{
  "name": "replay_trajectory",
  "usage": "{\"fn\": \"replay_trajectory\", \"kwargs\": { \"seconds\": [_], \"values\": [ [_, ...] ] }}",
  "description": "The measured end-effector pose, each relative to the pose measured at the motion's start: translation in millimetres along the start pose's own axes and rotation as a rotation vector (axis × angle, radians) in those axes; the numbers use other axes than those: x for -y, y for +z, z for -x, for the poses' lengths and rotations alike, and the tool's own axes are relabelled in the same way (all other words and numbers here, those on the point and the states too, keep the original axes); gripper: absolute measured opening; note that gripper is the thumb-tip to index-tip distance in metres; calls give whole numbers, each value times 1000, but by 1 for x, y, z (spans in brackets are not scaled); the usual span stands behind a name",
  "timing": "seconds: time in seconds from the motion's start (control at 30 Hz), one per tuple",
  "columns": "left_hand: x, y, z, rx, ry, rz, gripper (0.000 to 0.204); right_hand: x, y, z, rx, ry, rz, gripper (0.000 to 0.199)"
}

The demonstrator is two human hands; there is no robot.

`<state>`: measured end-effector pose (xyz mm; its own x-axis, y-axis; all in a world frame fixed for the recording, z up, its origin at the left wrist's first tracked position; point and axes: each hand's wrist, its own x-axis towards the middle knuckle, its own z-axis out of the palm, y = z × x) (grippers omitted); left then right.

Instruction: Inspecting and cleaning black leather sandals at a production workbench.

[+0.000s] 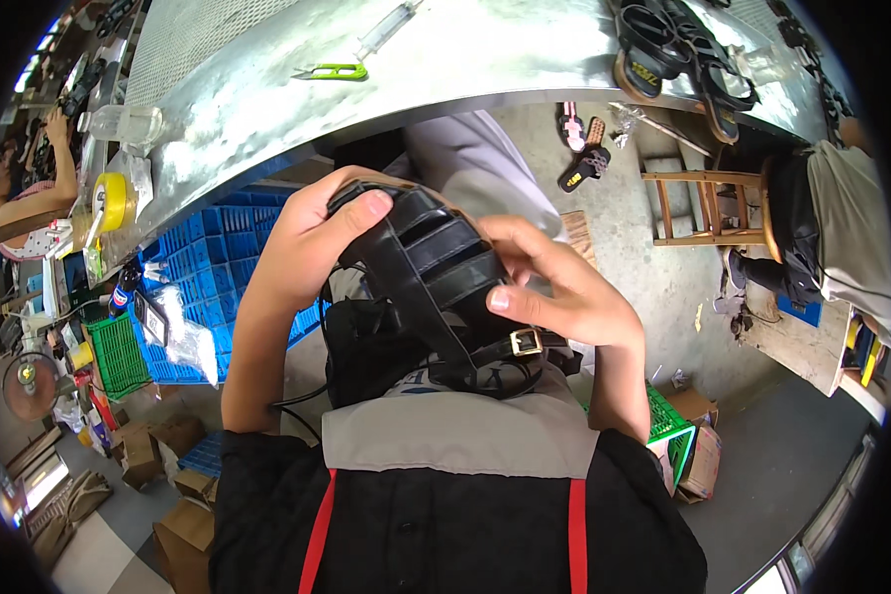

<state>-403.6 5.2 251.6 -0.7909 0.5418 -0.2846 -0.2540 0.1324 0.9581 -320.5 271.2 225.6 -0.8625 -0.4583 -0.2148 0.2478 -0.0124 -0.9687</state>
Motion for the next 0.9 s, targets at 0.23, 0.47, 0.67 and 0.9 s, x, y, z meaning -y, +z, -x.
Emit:
{"fn": "replay_trajectory", "kwargs": {
  "seconds": [0.23, 0.47, 0.67, 0.9],
  "values": [
    [2, 7, 0, -31, -18, 7, 28, -15, 0, 12, -3, 96, -119, 49],
    [5, 4, -14, 75, 13, 1, 31, -2, -19, -25, 228, -66, -42, 69],
    [17, 1, -27, 84, -1, 27, 31, 16, -9, -68, 55, 115, 12, 41],
    [45, -8, -61, 15, -333, 503, 39, -11, -10, -99, -286, 152, 212, 31]
  ]
}}
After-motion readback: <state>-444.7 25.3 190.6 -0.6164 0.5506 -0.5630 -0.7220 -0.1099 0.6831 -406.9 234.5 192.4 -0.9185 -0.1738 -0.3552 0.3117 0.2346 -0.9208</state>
